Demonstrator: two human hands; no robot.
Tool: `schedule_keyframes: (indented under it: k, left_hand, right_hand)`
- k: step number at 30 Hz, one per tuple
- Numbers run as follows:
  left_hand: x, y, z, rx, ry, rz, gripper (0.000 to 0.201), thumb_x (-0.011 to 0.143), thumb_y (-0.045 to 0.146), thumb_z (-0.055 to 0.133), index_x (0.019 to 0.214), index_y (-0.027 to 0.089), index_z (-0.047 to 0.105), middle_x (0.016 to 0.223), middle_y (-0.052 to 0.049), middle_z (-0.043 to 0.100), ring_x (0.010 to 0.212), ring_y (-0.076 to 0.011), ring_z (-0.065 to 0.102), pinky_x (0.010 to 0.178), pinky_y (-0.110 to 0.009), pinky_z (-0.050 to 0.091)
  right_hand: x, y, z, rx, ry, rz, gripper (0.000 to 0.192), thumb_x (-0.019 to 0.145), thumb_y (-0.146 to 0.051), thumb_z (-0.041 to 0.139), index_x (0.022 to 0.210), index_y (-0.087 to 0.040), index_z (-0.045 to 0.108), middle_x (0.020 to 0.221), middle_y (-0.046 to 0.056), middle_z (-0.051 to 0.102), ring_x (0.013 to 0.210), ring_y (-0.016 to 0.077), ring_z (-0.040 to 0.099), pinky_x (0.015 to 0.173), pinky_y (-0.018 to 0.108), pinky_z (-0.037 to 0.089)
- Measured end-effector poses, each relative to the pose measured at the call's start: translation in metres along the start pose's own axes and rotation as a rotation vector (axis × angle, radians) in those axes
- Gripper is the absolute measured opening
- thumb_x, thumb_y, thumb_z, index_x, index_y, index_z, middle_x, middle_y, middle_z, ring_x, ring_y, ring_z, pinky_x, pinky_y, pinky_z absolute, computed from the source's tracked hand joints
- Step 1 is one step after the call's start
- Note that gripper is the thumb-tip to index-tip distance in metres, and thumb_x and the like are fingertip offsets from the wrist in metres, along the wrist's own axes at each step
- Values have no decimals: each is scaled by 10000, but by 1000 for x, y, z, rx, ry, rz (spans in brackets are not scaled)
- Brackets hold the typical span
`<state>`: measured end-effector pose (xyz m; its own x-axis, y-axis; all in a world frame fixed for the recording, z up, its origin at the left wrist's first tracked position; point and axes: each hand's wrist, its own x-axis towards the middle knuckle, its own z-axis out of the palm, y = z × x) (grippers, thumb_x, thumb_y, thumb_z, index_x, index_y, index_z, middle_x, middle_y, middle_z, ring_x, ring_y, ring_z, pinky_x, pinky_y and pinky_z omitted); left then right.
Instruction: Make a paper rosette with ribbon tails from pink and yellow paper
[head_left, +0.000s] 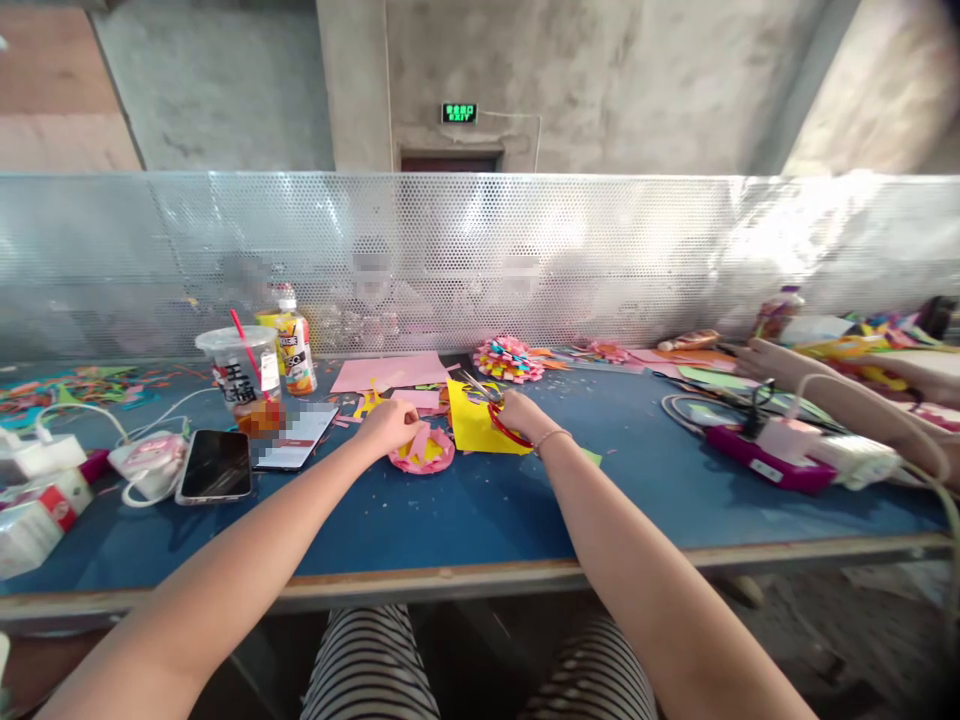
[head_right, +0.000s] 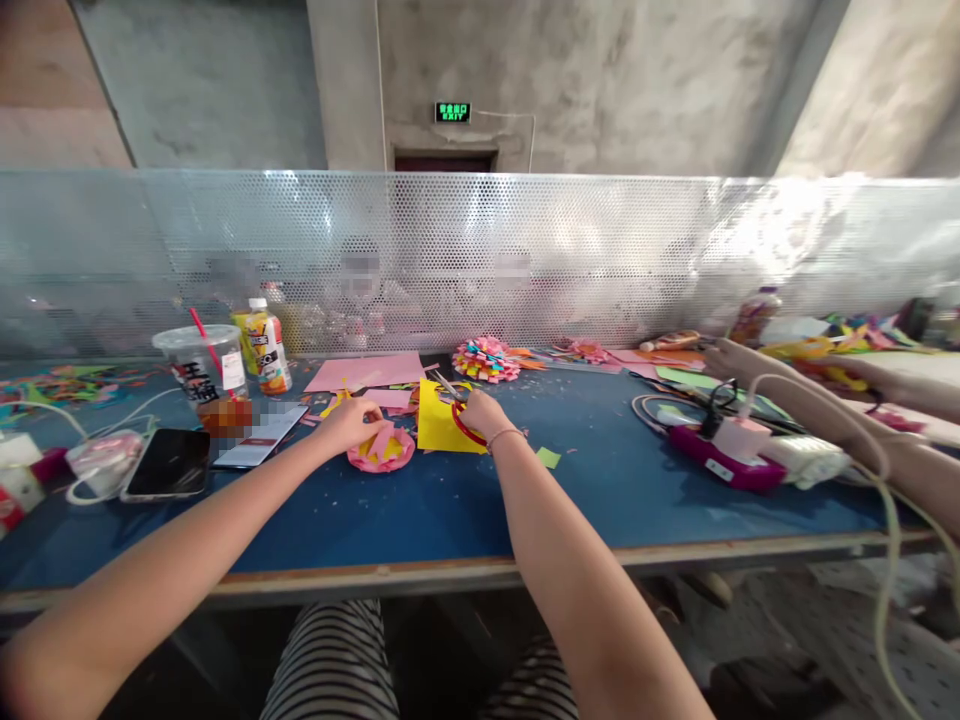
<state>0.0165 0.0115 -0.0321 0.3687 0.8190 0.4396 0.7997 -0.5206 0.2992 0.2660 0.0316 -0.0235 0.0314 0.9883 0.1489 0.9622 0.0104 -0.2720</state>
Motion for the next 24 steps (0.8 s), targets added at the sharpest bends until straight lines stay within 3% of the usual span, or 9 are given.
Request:
schedule_keyframes:
  k: [8, 10, 13, 15, 20, 24]
  left_hand:
    - [-1, 4, -4, -23, 67, 12, 150, 709, 284, 551, 669, 175, 647, 747, -55, 664, 721, -178, 601, 676, -272, 450]
    - [-1, 8, -6, -57, 92, 43, 144, 713, 275, 555, 713, 170, 654, 770, -54, 665, 730, -172, 598, 684, -265, 448]
    - [-2, 16, -10, -144, 98, 95, 189, 717, 327, 571, 778, 170, 656, 833, -51, 663, 764, -168, 591, 703, -263, 447]
    - [-4, 23, -11, -231, 69, 108, 235, 723, 367, 567, 811, 168, 656, 855, -49, 660, 763, -164, 586, 696, -263, 449]
    - [-6, 31, -10, -512, -40, 75, 194, 718, 296, 571, 820, 145, 635, 780, -38, 658, 695, -139, 585, 651, -252, 459]
    - [-4, 30, -8, -649, -1, 37, 116, 702, 231, 574, 751, 134, 617, 733, -30, 652, 690, -129, 590, 652, -243, 461]
  right_hand:
    - [1, -4, -6, 245, 74, -18, 346, 671, -154, 580, 1013, -102, 554, 1002, 151, 628, 869, 224, 609, 669, 248, 460]
    - [-4, -12, -9, 477, 62, -74, 373, 661, -190, 608, 1017, -129, 515, 959, 105, 631, 794, 182, 620, 625, 229, 475]
    - [-16, -28, -12, 1028, -33, -230, 402, 611, -233, 648, 970, -173, 475, 851, 31, 610, 678, 143, 613, 588, 241, 495]
    - [-25, -38, -13, 1230, -62, -316, 400, 582, -252, 666, 926, -191, 471, 797, -1, 581, 640, 128, 595, 587, 249, 495]
    - [-35, -52, -13, 1246, -5, -401, 385, 580, -265, 664, 908, -201, 474, 757, -21, 542, 650, 114, 560, 597, 237, 476]
    - [-37, -55, -14, 1208, -15, -423, 405, 598, -294, 657, 948, -199, 478, 763, -16, 540, 650, 119, 552, 584, 244, 470]
